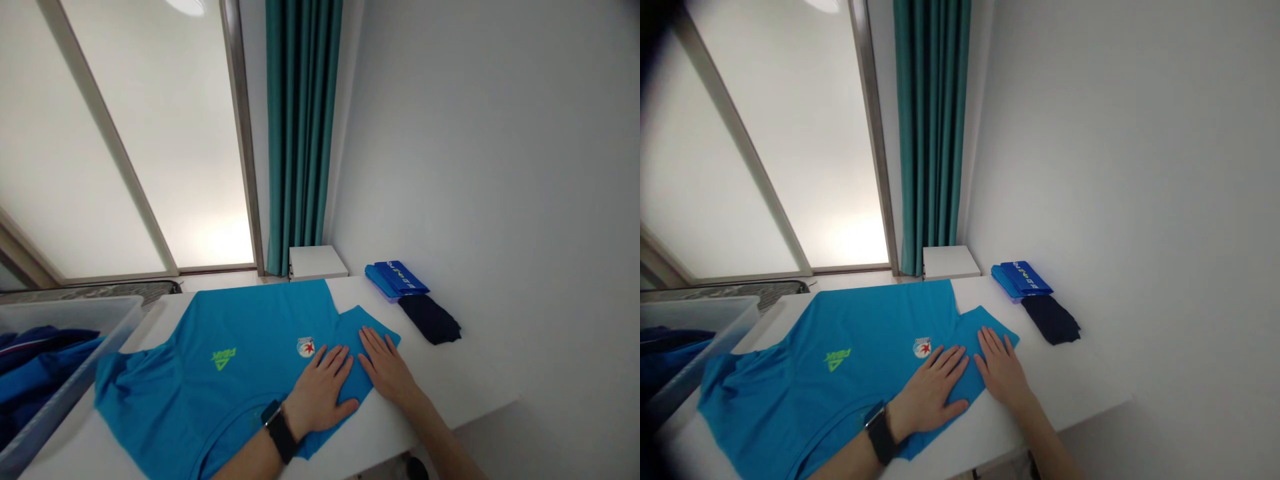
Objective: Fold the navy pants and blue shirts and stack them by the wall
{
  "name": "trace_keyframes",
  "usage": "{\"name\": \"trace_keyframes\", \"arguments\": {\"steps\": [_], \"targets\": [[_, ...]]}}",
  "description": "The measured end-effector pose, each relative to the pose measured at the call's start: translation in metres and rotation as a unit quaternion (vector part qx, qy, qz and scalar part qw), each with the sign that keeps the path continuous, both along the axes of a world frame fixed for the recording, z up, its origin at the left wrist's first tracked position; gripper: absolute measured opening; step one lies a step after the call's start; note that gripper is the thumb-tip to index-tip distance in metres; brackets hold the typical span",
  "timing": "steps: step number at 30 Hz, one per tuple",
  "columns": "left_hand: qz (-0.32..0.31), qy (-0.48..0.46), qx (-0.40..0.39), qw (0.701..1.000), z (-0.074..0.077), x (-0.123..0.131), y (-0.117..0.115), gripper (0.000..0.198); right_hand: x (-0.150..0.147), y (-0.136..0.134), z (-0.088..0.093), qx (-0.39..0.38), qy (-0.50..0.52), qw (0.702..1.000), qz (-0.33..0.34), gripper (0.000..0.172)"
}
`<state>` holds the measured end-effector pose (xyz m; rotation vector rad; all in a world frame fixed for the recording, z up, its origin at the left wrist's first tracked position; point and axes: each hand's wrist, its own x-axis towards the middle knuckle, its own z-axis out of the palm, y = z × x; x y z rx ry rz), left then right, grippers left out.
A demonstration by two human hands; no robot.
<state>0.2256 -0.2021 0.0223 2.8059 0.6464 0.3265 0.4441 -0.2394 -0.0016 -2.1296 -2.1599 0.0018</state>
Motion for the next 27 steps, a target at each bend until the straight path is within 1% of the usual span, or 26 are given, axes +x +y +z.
{"name": "trace_keyframes", "arguments": {"steps": [6,8,11,14,16,19,22,24,27], "targets": [[-0.006,-0.004,0.003,1.000,0.001,-0.001,0.000,0.076,-0.001,-0.002,0.000,0.021,-0.001,1.000,0.000,0.062],[-0.005,-0.007,0.005,1.000,0.001,-0.001,0.000,0.073,-0.002,-0.003,-0.001,0.037,0.004,0.999,0.000,0.062],[0.000,-0.009,0.003,1.000,0.004,0.001,0.001,0.062,-0.001,-0.003,-0.004,0.062,0.012,0.998,-0.015,0.059],[-0.004,-0.014,-0.006,1.000,0.008,0.004,0.001,0.053,0.000,-0.007,-0.009,0.095,0.012,0.994,-0.044,0.057],[-0.013,-0.017,-0.009,1.000,0.008,0.006,0.001,0.052,0.001,-0.014,-0.013,0.118,0.005,0.991,-0.071,0.056],[-0.027,-0.012,-0.005,1.000,0.007,0.011,0.000,0.054,0.005,-0.028,-0.020,0.142,-0.015,0.980,-0.141,0.055],[-0.038,-0.002,0.006,0.999,0.007,0.020,0.001,0.053,0.012,-0.037,-0.023,0.135,-0.028,0.970,-0.198,0.056],[-0.050,0.001,0.011,0.999,0.012,0.030,0.002,0.052,0.017,-0.039,-0.021,0.118,-0.022,0.970,-0.209,0.055],[-0.069,-0.005,0.005,0.998,0.021,0.047,0.007,0.048,0.022,-0.037,-0.019,0.105,0.000,0.973,-0.204,0.054]]}}
